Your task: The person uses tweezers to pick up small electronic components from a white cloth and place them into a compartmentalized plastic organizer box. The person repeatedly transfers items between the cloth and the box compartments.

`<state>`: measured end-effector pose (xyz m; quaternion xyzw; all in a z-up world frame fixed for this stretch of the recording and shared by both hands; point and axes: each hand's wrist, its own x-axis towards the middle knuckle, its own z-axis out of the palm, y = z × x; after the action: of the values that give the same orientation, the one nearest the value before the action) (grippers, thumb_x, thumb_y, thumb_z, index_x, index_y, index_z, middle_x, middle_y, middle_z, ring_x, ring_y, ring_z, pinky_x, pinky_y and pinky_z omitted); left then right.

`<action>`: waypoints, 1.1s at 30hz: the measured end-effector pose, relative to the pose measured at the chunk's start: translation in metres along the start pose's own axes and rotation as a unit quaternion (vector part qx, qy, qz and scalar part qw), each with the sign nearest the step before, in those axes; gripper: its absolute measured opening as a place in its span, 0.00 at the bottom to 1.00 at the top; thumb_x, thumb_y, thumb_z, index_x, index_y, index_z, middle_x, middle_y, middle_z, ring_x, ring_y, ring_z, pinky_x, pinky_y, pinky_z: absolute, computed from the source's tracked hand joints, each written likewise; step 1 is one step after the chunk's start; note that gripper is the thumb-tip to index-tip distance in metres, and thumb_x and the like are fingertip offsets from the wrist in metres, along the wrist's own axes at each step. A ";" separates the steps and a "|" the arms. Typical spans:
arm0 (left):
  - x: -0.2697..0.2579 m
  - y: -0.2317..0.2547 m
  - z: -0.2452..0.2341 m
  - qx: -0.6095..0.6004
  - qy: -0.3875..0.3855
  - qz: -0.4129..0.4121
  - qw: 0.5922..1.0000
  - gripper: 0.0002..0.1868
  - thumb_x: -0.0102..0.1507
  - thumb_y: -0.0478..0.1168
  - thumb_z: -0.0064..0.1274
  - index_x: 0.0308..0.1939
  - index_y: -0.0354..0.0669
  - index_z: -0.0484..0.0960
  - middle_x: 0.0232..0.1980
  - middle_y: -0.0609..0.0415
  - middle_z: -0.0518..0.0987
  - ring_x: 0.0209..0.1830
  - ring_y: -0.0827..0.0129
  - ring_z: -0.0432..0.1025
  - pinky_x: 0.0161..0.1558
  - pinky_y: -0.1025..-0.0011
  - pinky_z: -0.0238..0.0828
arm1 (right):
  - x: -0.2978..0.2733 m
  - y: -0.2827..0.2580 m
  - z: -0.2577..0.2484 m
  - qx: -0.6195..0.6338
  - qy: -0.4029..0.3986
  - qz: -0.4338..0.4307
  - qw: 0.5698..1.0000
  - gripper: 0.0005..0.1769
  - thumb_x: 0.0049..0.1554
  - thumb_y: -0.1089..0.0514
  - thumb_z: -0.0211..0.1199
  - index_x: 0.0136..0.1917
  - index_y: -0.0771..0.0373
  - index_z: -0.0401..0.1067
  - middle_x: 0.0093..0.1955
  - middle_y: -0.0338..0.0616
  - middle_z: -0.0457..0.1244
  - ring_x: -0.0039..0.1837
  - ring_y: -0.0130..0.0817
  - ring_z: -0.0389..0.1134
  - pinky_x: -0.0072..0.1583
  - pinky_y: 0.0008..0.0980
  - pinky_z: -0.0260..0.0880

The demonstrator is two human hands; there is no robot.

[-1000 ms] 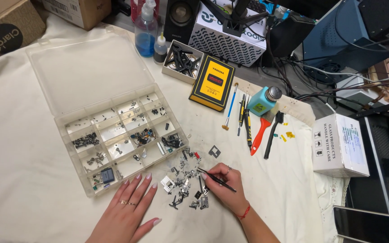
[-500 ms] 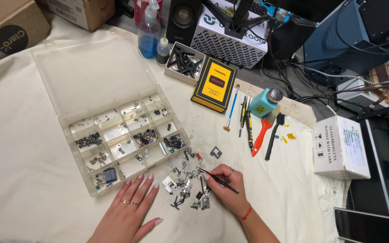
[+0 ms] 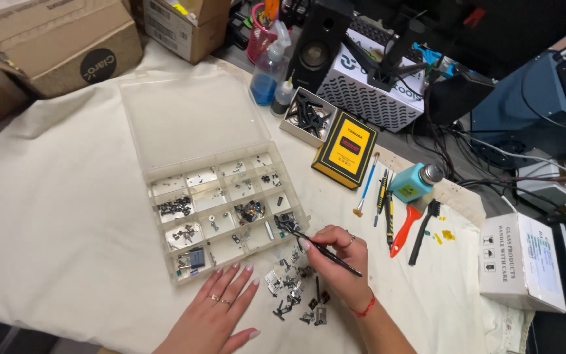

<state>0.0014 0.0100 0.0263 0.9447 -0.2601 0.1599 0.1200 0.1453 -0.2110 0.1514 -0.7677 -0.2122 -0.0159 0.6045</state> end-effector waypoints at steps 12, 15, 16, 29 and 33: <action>-0.007 0.001 0.016 -0.063 -0.036 -0.011 0.997 0.43 0.68 0.70 0.45 0.75 0.41 0.64 0.81 0.37 0.56 0.80 0.39 0.48 0.74 0.42 0.41 | 0.100 -0.011 0.090 -0.027 -0.059 -0.004 0.998 0.06 0.55 0.60 0.71 0.40 0.63 0.76 0.34 0.38 0.68 0.38 0.24 0.69 0.42 0.23 0.70; -0.008 0.001 0.019 -0.045 -0.016 -0.007 0.999 0.44 0.68 0.71 0.44 0.75 0.41 0.63 0.81 0.37 0.57 0.79 0.40 0.50 0.74 0.43 0.44 | 0.115 0.000 0.106 -0.015 -0.079 0.022 0.997 0.06 0.55 0.59 0.71 0.39 0.61 0.75 0.33 0.36 0.67 0.38 0.22 0.66 0.43 0.23 0.68; -0.009 0.000 0.020 -0.045 -0.016 -0.009 0.999 0.44 0.68 0.71 0.44 0.75 0.41 0.63 0.81 0.37 0.57 0.79 0.40 0.50 0.74 0.43 0.44 | 0.117 0.002 0.110 -0.014 -0.081 0.022 0.996 0.06 0.55 0.59 0.71 0.39 0.61 0.75 0.33 0.36 0.67 0.38 0.22 0.66 0.43 0.23 0.68; -0.009 -0.001 0.018 -0.037 -0.017 -0.002 0.999 0.44 0.69 0.71 0.42 0.75 0.41 0.63 0.81 0.37 0.55 0.80 0.42 0.50 0.74 0.44 0.46 | 0.127 0.000 0.117 -0.054 -0.092 0.081 0.991 0.09 0.54 0.56 0.72 0.37 0.59 0.75 0.30 0.33 0.65 0.35 0.20 0.62 0.40 0.22 0.62; -0.008 -0.002 0.019 -0.054 -0.026 -0.002 0.998 0.44 0.67 0.70 0.45 0.75 0.41 0.64 0.81 0.36 0.55 0.80 0.41 0.49 0.74 0.43 0.44 | 0.122 -0.001 0.110 -0.006 -0.083 0.086 0.993 0.08 0.52 0.59 0.74 0.44 0.61 0.78 0.39 0.37 0.70 0.44 0.22 0.71 0.47 0.20 0.71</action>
<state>0.0007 0.0090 0.0057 0.9411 -0.2695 0.1206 0.1646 0.2302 -0.0712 0.1566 -0.7855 -0.1945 0.0985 0.5792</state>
